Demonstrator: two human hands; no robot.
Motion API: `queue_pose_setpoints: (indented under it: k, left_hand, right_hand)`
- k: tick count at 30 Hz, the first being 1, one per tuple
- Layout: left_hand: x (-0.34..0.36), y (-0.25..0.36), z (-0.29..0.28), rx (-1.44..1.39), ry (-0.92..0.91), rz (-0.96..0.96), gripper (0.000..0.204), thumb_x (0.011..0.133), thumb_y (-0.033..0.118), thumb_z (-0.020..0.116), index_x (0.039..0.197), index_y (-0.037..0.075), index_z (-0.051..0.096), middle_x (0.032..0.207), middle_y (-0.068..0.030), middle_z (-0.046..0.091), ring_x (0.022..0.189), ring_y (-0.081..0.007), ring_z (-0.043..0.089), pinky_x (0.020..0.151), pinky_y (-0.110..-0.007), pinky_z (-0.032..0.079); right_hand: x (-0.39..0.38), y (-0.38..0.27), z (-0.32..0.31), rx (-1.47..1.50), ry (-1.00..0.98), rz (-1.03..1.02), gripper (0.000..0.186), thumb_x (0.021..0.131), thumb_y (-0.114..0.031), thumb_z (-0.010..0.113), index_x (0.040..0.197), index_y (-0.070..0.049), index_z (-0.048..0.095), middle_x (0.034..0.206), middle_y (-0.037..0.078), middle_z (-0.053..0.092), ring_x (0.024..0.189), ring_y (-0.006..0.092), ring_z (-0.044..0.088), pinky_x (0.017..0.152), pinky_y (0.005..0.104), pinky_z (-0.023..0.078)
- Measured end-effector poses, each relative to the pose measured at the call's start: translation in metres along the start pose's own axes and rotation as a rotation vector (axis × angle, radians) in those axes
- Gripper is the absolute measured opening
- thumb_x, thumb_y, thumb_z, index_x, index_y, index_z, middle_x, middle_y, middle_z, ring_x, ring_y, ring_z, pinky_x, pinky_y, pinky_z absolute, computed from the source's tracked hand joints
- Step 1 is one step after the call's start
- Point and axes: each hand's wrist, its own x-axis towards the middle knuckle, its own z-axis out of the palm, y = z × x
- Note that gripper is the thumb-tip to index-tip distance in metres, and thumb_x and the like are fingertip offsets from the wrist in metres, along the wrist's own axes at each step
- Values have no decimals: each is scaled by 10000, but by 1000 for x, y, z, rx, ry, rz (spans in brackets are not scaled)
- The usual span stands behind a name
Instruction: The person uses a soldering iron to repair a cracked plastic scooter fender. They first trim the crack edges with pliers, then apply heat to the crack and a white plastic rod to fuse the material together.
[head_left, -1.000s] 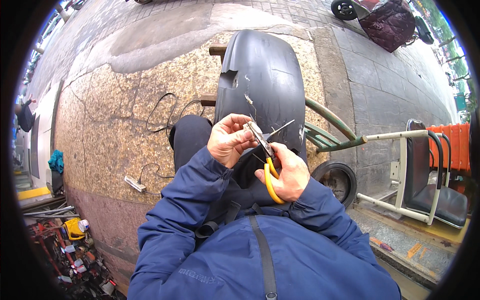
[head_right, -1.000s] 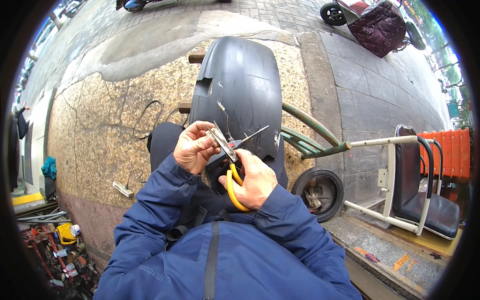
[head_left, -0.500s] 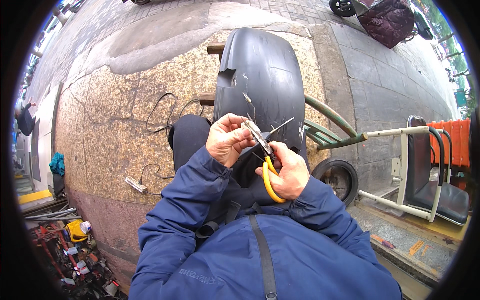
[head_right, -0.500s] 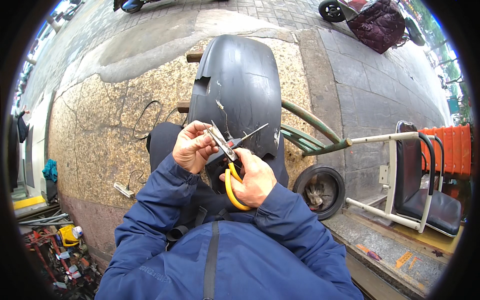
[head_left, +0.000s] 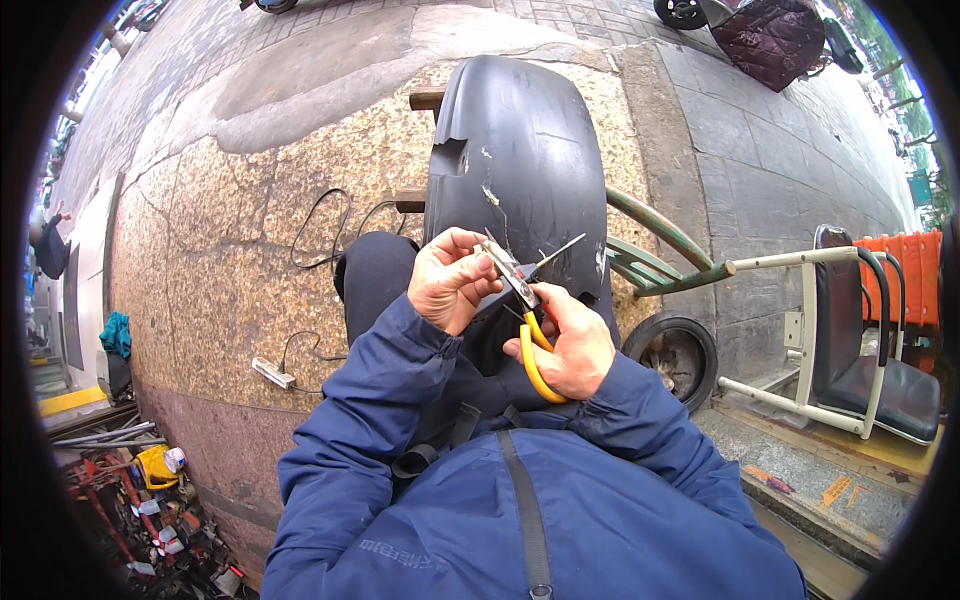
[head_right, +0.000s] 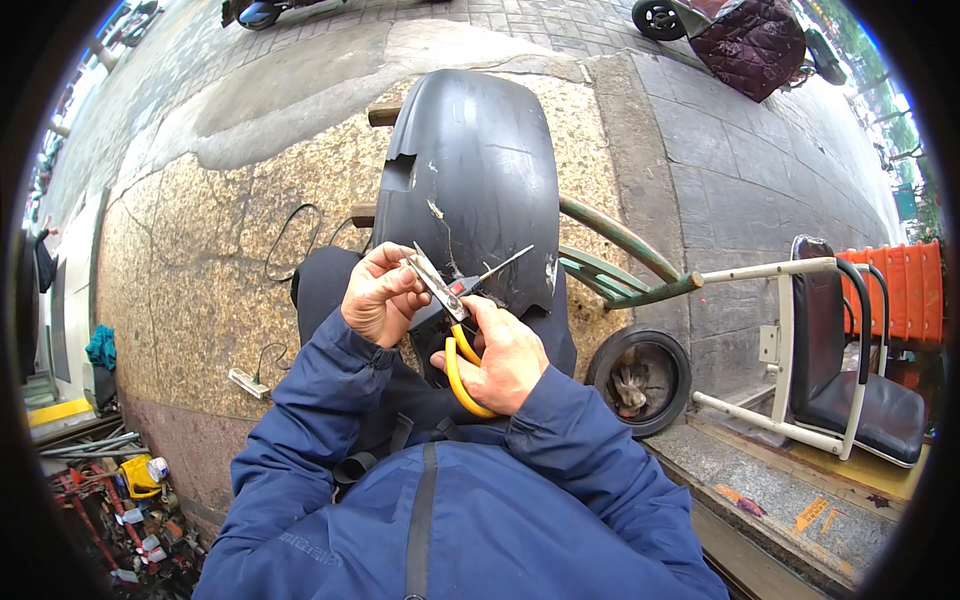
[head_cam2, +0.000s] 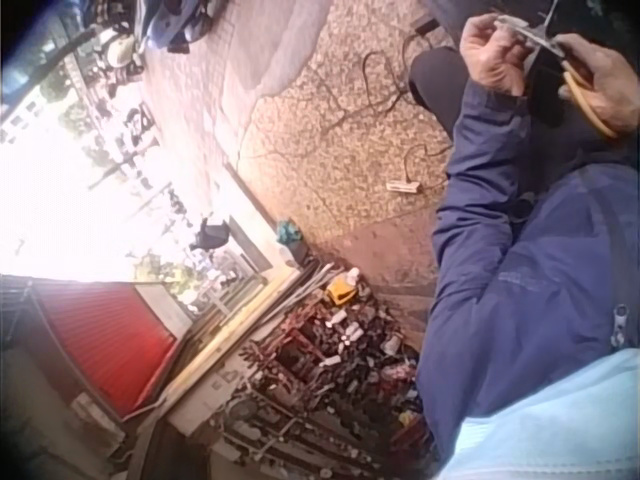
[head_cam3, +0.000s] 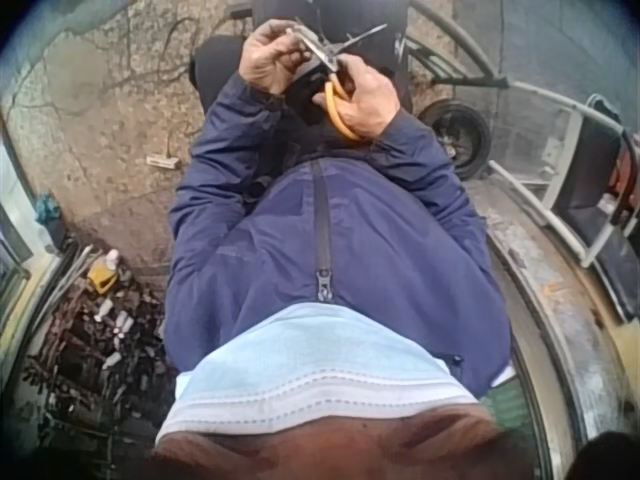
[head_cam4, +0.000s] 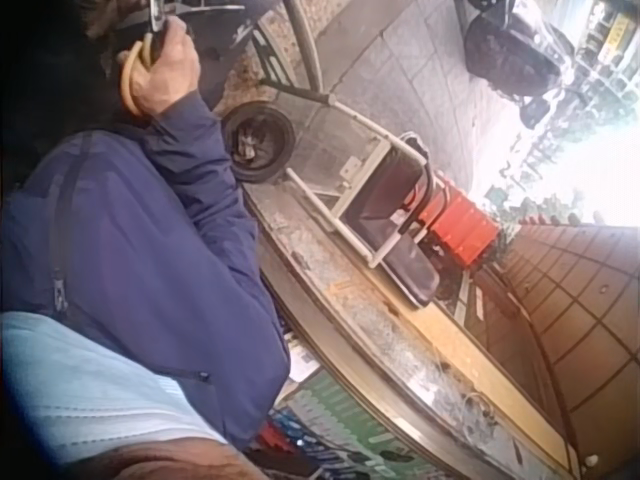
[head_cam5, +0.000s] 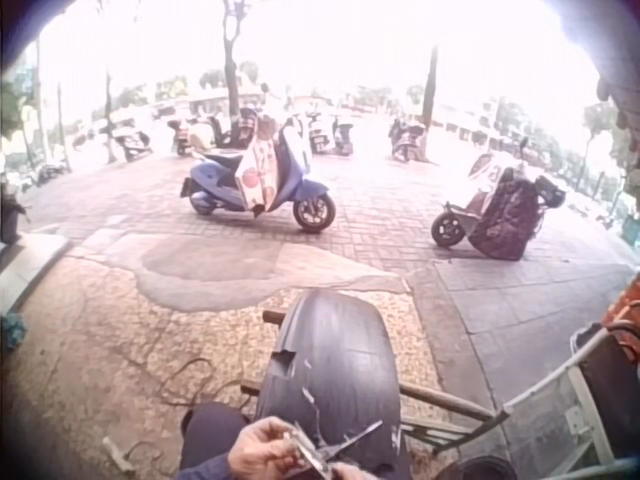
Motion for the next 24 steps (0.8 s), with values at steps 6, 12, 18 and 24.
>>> queue_pose_setpoints:
  k: [6,12,18,24]
  left_hand:
    - [0,1,1,47,25,11,242,897,55,767,1105,39,645,997,-148,738,877,-224,742,751,-350,631]
    - [0,2,0,5,37,37,251,885,9,766,1096,27,632,961,-131,720,836,-212,714,722,-349,614]
    - [0,2,1,56,37,6,251,859,-6,787,1064,20,644,948,-117,713,829,-203,706,713,-345,616]
    - [-1,2,1,81,23,10,236,878,16,774,1074,22,644,956,-140,707,797,-187,685,702,-342,598]
  right_hand:
    - [-2,-3,-6,-35,-43,-3,730,752,-350,886,1331,-39,566,981,133,662,839,263,659,771,392,550]
    - [-2,-4,-9,-41,-30,-7,719,750,-345,892,1310,-31,571,999,144,674,854,279,671,780,397,554]
    - [0,-5,-11,0,-35,-10,669,745,-309,900,1265,-23,591,924,143,679,778,266,668,738,389,554]
    - [-1,-3,-9,99,-38,-2,604,762,-118,891,1268,-12,579,755,51,626,646,92,549,636,275,497]
